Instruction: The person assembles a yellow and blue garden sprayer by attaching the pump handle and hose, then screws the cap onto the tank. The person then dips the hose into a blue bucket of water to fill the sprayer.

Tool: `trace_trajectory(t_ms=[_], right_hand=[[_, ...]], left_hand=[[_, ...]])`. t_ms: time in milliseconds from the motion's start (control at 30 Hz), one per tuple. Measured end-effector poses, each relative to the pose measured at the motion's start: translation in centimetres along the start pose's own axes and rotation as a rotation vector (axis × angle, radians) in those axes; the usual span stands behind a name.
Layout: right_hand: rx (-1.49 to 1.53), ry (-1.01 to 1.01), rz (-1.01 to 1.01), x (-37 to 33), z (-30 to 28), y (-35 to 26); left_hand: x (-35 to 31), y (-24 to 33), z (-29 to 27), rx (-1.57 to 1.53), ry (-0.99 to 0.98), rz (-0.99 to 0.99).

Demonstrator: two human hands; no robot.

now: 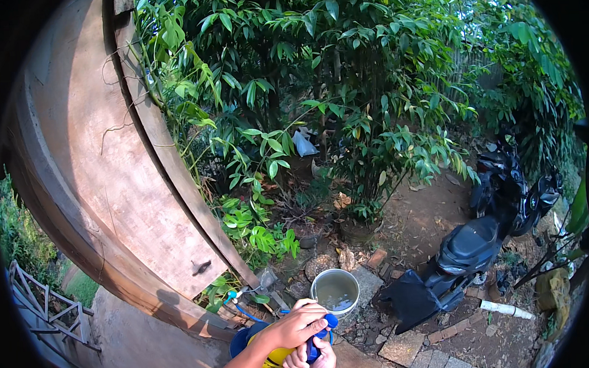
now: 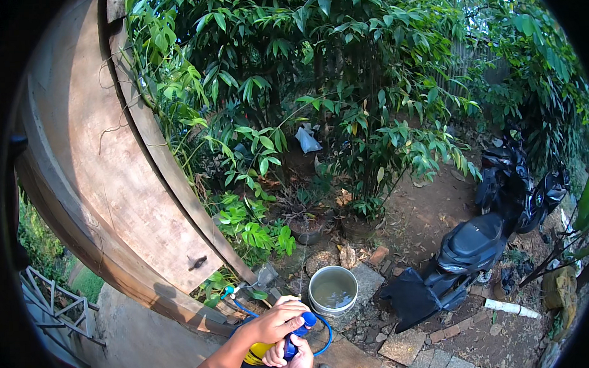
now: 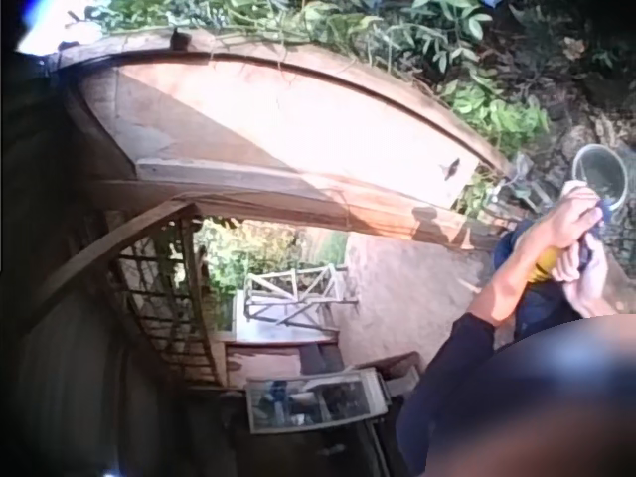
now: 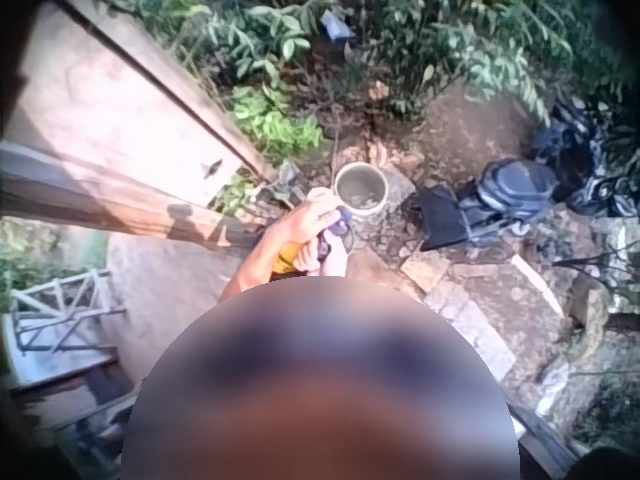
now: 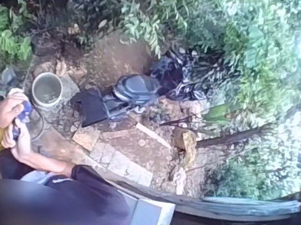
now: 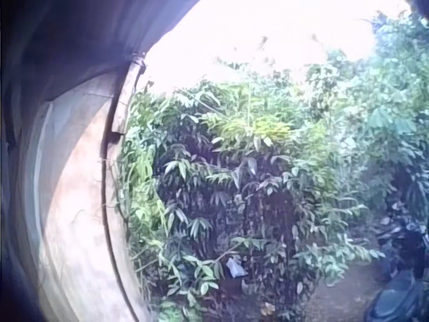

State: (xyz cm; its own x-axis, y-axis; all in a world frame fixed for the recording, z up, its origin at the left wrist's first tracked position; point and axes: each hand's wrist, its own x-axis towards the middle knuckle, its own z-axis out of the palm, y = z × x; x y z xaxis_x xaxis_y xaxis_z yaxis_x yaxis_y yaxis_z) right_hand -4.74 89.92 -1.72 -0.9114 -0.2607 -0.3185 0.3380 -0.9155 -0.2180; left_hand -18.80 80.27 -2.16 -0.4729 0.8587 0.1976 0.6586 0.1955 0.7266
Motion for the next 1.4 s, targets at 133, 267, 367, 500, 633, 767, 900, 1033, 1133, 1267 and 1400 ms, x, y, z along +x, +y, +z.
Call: trace_trajectory(t_ms=[133, 267, 367, 500, 633, 767, 900, 1033, 1133, 1267, 1400], right_hand=[[-0.008, 0.017, -0.017, 0.9, 1.3, -0.1], [-0.075, 0.017, 0.002, 1.1, 1.3, 0.0], [-0.055, 0.059, 0.027, 1.3, 1.0, 0.2], [-0.063, 0.051, 0.064, 1.5, 0.1, 0.4], [-0.09, 0.005, 0.08, 1.6, -0.7, 0.6], [-0.108, -0.02, 0.091, 1.8, -1.1, 0.4], [-0.079, 0.065, 0.089, 2.2, -1.3, 0.0], [-0.112, 0.059, 0.055, 2.8, -1.4, -0.4], [-0.08, 0.082, 0.058, 3.0, -1.7, -0.4], [-0.085, 0.074, 0.062, 3.4, -2.1, -0.3], [-0.082, 0.053, 0.043, 3.9, -2.2, 0.1]], left_hand=[[0.7, -0.8, -1.0, -0.038, 0.051, 0.04], [0.2, -1.8, -1.5, -0.178, 0.065, 0.001], [-0.1, -2.4, -1.7, -0.336, 0.05, -0.053], [-0.5, -2.6, -1.5, -0.431, 0.094, -0.026], [-0.7, -2.5, -1.5, -0.419, 0.071, -0.027], [-0.5, -2.7, -1.5, -0.396, 0.037, -0.043], [0.0, -3.1, -1.4, -0.379, 0.002, -0.092], [0.8, -3.6, -1.3, -0.364, 0.018, -0.066], [0.8, -3.8, -1.1, -0.405, 0.02, -0.109], [0.7, -4.5, -1.5, -0.332, -0.033, -0.106], [0.5, -4.7, -1.8, -0.354, -0.05, -0.101]])
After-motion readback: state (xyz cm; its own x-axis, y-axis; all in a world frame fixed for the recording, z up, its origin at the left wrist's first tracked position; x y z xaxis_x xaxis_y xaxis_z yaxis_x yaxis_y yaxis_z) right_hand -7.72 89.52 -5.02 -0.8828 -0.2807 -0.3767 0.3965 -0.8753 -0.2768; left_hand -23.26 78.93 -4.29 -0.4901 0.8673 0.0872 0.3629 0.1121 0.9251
